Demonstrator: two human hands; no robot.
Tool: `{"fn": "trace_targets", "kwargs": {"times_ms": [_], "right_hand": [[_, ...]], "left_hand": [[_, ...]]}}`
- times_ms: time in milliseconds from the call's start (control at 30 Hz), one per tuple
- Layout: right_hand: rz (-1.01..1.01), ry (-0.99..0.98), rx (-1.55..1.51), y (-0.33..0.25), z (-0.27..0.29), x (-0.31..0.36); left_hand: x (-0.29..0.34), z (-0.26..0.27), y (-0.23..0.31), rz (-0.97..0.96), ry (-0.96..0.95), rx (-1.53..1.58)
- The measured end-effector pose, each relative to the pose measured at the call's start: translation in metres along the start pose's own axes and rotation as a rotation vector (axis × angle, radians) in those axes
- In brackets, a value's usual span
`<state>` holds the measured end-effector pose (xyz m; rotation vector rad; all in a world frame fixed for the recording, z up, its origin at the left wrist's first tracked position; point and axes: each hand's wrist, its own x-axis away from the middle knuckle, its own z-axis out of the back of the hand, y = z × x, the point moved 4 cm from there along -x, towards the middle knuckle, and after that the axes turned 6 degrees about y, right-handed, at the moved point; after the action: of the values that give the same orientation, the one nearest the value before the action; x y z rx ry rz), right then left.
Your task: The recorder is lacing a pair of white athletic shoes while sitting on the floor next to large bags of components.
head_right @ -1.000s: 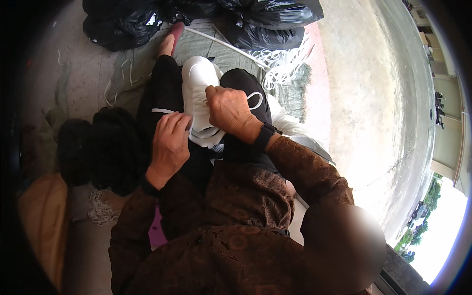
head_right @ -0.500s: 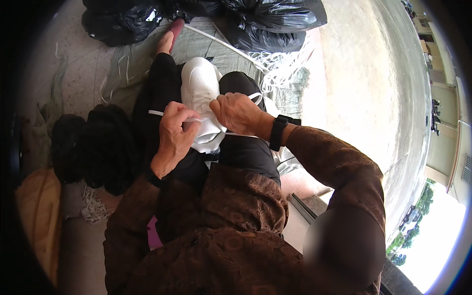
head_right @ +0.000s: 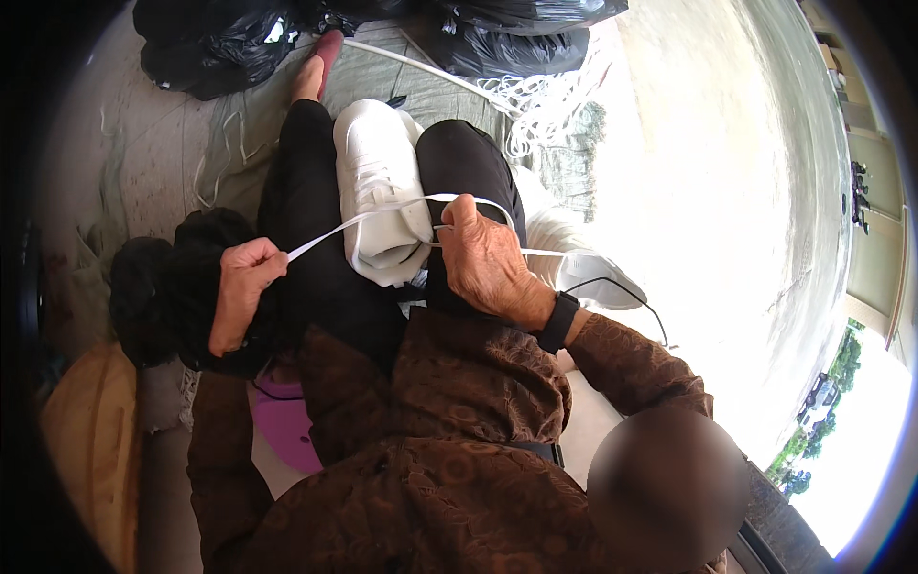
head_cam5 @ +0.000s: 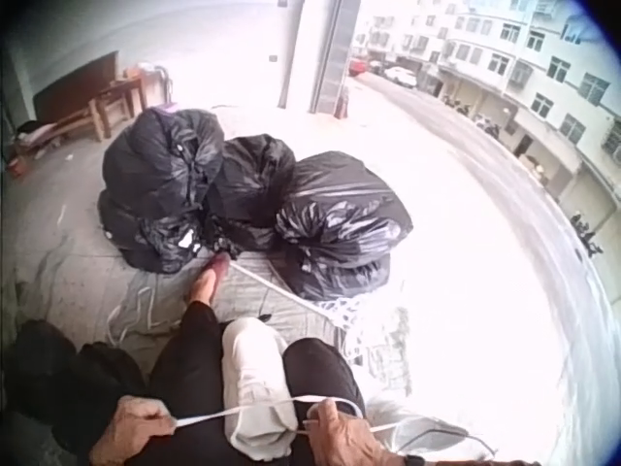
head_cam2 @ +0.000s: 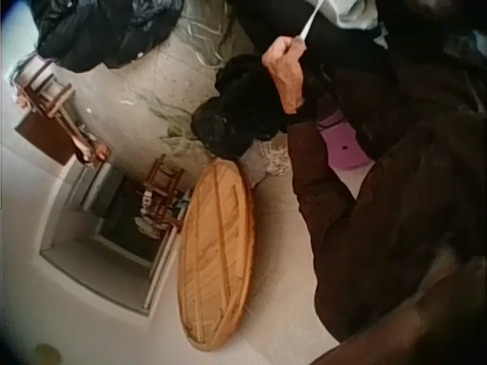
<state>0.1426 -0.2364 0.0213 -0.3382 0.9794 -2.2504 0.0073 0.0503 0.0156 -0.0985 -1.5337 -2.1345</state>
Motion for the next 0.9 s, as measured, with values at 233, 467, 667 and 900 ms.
{"fn": "trace_targets", "kwargs": {"times_ms": [233, 467, 667, 900], "right_hand": [[0.103, 0.126, 0.179, 0.01, -0.019, -0.028], [0.381, -0.042, 0.518, -0.022, -0.021, -0.041], [0.565, -0.336, 0.717, -0.042, -0.054, -0.064], [-0.083, 0.043, 0.05, -0.006, -0.034, -0.042]], "left_hand": [[0.05, 0.137, 0.029, 0.19, 0.958, 1.191], [0.017, 0.108, -0.025, 0.129, 0.032, 1.445], [0.013, -0.058, 0.017, 0.032, 0.089, 0.421], [-0.007, -0.072, 0.017, -0.031, 0.268, 0.418]]}}
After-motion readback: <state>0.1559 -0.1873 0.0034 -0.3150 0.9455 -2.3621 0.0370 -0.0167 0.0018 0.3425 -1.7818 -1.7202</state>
